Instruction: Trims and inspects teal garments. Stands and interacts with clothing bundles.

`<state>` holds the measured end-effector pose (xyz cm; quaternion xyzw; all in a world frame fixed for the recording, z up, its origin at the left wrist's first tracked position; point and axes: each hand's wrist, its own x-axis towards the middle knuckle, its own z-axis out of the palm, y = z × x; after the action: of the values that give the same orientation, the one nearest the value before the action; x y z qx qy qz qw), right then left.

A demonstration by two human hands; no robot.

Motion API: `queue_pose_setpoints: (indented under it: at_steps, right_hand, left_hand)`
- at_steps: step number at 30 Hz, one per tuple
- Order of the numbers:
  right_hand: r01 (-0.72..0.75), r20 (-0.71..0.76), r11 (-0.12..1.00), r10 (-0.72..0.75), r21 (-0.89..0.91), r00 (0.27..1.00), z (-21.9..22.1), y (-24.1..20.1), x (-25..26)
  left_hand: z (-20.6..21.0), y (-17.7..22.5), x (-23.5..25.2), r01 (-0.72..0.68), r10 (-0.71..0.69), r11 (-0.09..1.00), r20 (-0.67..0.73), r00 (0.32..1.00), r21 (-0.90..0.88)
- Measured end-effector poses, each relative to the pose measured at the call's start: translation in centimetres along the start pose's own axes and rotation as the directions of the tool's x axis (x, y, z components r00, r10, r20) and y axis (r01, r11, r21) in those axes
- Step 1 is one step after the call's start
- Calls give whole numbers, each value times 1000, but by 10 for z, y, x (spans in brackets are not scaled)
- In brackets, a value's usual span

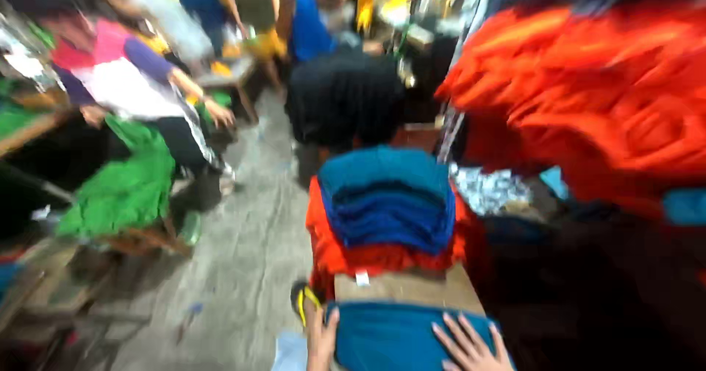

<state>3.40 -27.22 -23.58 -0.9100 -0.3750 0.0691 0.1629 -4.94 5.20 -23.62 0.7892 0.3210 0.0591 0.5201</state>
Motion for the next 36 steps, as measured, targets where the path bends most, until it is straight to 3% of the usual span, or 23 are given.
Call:
queue_pose_setpoints:
  at_steps: [3, 11, 16, 19, 30, 33, 36]
  right_hand:
    - [18, -112, 995, -29, -96, 993, 15, 6, -3]
    - [-1, -82, 991, -10, -137, 997, 13, 6, -7]
    - [-12, -88, 989, -2, -150, 996, 13, 5, -5]
    - [-9, -67, 988, -1, -153, 998, 11, 4, -5]
    - [-22, -10, 993, 21, -119, 1000, 4, -5, 3]
    - [-65, -7, 992, 65, -110, 998, 5, -9, 8]
    - [-119, 102, 988, 129, -98, 986, 5, -9, 19]
  left_hand:
    - [-1, 8, 2, 37, -37, 999, -14, 999, -32]
    - [6, 4, -2, 68, -77, 991, -73, 994, -118]
    - [4, 14, 1, 119, -122, 990, 41, 992, 75]
    - [6, 13, 6, 137, -145, 986, 83, 986, 98]
    - [-5, 6, 20, 233, -212, 964, 160, 964, -125]
    - [-5, 10, 29, 214, -199, 971, 135, 971, -109]
    - [3, 10, 34, 200, -193, 974, 76, 978, -106]
